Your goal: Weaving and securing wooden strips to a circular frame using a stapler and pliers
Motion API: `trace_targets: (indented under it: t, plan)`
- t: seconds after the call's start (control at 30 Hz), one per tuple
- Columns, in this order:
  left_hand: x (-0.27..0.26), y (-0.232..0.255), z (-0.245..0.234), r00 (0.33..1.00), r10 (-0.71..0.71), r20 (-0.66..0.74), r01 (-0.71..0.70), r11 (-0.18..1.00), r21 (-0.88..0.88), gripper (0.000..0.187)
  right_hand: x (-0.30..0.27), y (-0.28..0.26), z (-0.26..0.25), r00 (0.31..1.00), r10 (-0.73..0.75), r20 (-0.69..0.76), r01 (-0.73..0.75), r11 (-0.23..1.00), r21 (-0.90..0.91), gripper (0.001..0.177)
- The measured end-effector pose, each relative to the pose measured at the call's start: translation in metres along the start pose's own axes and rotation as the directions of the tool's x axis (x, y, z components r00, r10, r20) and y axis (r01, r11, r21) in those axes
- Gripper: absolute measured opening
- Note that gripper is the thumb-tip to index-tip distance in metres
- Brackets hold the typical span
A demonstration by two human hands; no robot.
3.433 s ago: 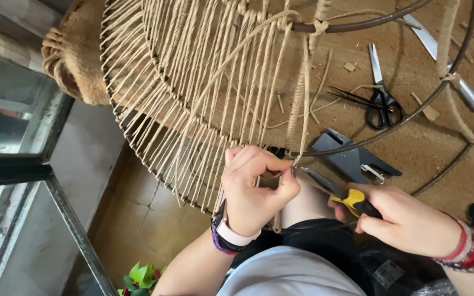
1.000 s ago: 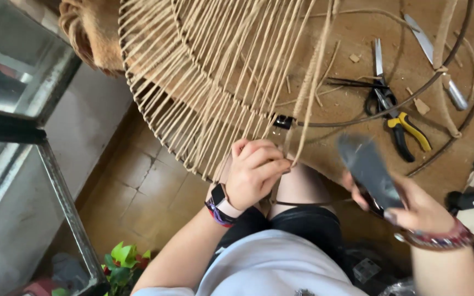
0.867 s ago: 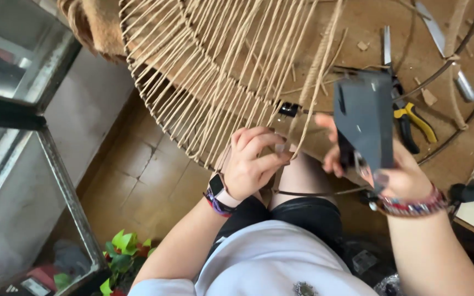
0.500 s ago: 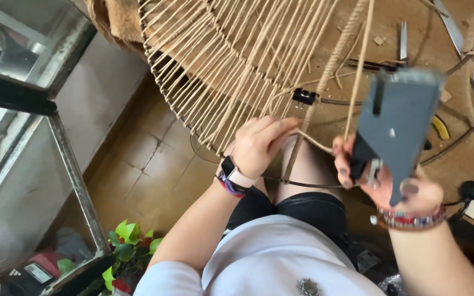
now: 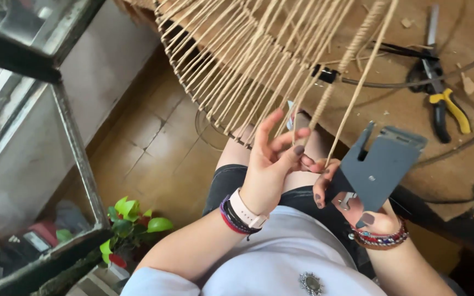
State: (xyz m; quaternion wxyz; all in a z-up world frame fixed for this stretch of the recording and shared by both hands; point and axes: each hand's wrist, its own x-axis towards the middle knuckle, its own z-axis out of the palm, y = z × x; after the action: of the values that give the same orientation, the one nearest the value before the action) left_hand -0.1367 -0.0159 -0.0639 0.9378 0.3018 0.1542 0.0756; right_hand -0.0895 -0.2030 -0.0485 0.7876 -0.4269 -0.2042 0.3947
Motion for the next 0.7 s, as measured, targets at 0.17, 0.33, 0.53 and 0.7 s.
trace_targets:
  t: [0.17,0.33,0.53,0.7]
  plan:
    - [0.000,-0.018,-0.032,0.959,-0.244,-0.146,0.218,0.960,-0.176,0.030,0.004,-0.002,-0.011,0.996,0.023,0.087,-0.026,0.999,0.034,0.071]
    - [0.000,0.001,-0.037,0.933,-0.346,-0.100,0.327,0.930,-0.169,0.025,-0.011,-0.019,-0.034,0.995,0.093,-0.031,-0.097,0.907,-0.409,0.044]
    - [0.003,0.010,-0.040,0.893,-0.449,-0.033,0.446,0.893,-0.067,0.014,-0.021,-0.035,-0.068,0.941,0.060,-0.332,-0.338,0.180,-0.924,0.028]
    - [0.007,0.037,-0.030,0.925,-0.379,-0.012,0.371,0.898,0.236,0.017,0.003,-0.034,-0.062,0.974,0.026,-0.224,-0.226,0.112,-0.968,0.053]
